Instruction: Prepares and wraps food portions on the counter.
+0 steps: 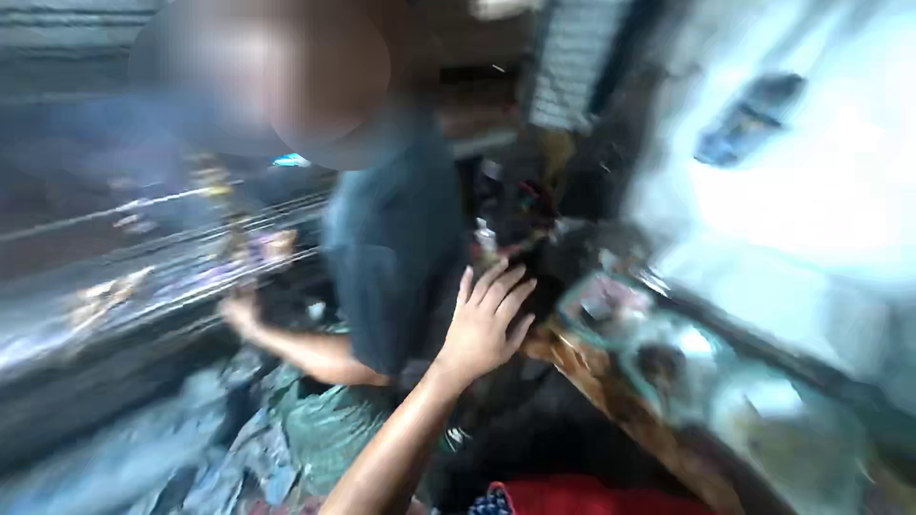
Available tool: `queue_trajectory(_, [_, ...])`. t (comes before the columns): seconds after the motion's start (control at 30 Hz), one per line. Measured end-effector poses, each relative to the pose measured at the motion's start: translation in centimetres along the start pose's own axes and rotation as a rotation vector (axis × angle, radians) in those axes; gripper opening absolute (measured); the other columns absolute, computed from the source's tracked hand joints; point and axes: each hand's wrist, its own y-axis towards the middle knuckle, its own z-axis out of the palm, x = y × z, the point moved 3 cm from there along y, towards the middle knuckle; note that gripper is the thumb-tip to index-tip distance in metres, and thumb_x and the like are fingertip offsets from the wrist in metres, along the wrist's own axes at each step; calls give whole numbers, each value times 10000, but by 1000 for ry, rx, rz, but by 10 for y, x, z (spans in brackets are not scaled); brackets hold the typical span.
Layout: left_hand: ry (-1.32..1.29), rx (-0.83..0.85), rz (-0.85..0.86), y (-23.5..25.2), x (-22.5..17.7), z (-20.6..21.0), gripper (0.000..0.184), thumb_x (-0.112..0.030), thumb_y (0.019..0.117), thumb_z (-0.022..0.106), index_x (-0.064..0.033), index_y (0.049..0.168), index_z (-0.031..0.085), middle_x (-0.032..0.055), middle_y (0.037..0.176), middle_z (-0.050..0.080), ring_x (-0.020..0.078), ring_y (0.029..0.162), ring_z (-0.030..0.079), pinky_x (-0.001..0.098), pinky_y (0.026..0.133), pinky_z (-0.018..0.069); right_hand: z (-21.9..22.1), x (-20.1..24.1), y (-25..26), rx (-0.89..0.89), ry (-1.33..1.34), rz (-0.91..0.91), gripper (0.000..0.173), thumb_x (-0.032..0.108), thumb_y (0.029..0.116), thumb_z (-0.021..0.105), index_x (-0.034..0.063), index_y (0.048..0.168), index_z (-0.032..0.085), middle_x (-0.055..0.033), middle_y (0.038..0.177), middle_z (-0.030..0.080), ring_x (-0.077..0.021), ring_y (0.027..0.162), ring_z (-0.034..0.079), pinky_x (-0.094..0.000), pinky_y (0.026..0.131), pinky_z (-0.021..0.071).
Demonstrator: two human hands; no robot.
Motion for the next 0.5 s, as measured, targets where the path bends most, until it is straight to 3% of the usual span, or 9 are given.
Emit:
queue_trajectory(0.03, [-151,261,20,-14,-20,36,442,-394,995,607,-172,1376,641,65,1454,598,290,1410,497,621,1153,350,7,-83,31,-115,69,-336,389,173,1077,480,-150,1288,529,-268,1028,650,-228,823,657,-334,660,568])
queue_trajectory(0.07, [-305,565,-31,-35,-40,72,496,-398,1005,603,-160,1441,590,83,1485,569,285,1401,505,578,1161,370,13,-123,30,-72,96,-75,422,259,1085,498,-65,1353,527,-261,1078,646,-286,844,652,-429,687,566])
queue_trajectory(0.1, [-443,858,-124,-60,-59,107,544,-398,1019,593,-156,1500,522,97,1523,524,278,1405,496,531,1166,383,17,-140,20,22,145,187,437,284,1087,512,10,1427,510,-254,1222,641,-352,987,671,-519,828,569])
queue_trajectory(0.13, [-567,1097,-234,-87,-77,140,579,-398,1028,583,-152,1539,464,109,1542,497,268,1402,498,499,1165,405,20,-150,10,113,193,323,446,287,1081,528,32,1446,514,-244,1292,632,-382,1071,667,-560,920,545])
queue_trajectory(0.2, [-765,1451,-380,-145,-110,190,588,-364,1044,574,-75,1536,432,192,1508,504,318,1369,522,504,1146,425,33,-171,-10,270,289,402,470,319,1097,482,35,1472,493,-230,1341,620,-390,1132,647,-567,980,506])
queue_trajectory(0.3, [-698,1871,-276,-191,-157,206,518,-398,1089,467,-14,1426,553,242,1408,581,381,1314,559,573,1122,405,45,-193,-36,371,314,375,467,311,1107,450,6,1457,504,-249,1333,617,-383,1144,638,-550,997,488])
queue_trajectory(0.37, [-615,2042,-371,-186,-177,196,575,-452,1107,376,4,1402,567,242,1411,574,379,1317,548,566,1122,389,39,-201,-47,420,248,336,458,318,1100,473,12,1437,526,-243,1325,614,-350,1155,630,-519,1022,480])
queue_trajectory(0.4, [-623,2046,-443,-189,-180,206,572,-447,1105,384,11,1395,566,245,1392,581,381,1281,564,561,1096,404,30,-200,-51,445,183,298,452,330,1095,486,24,1422,546,-236,1307,619,-337,1144,625,-516,1023,471])
queue_trajectory(0.5, [-717,1807,-734,-181,-185,252,531,-358,1111,412,44,1448,488,271,1412,547,381,1261,567,515,1085,432,-8,-195,-53,442,150,191,440,307,1092,499,34,1433,547,-216,1333,625,-316,1183,632,-501,1044,479])
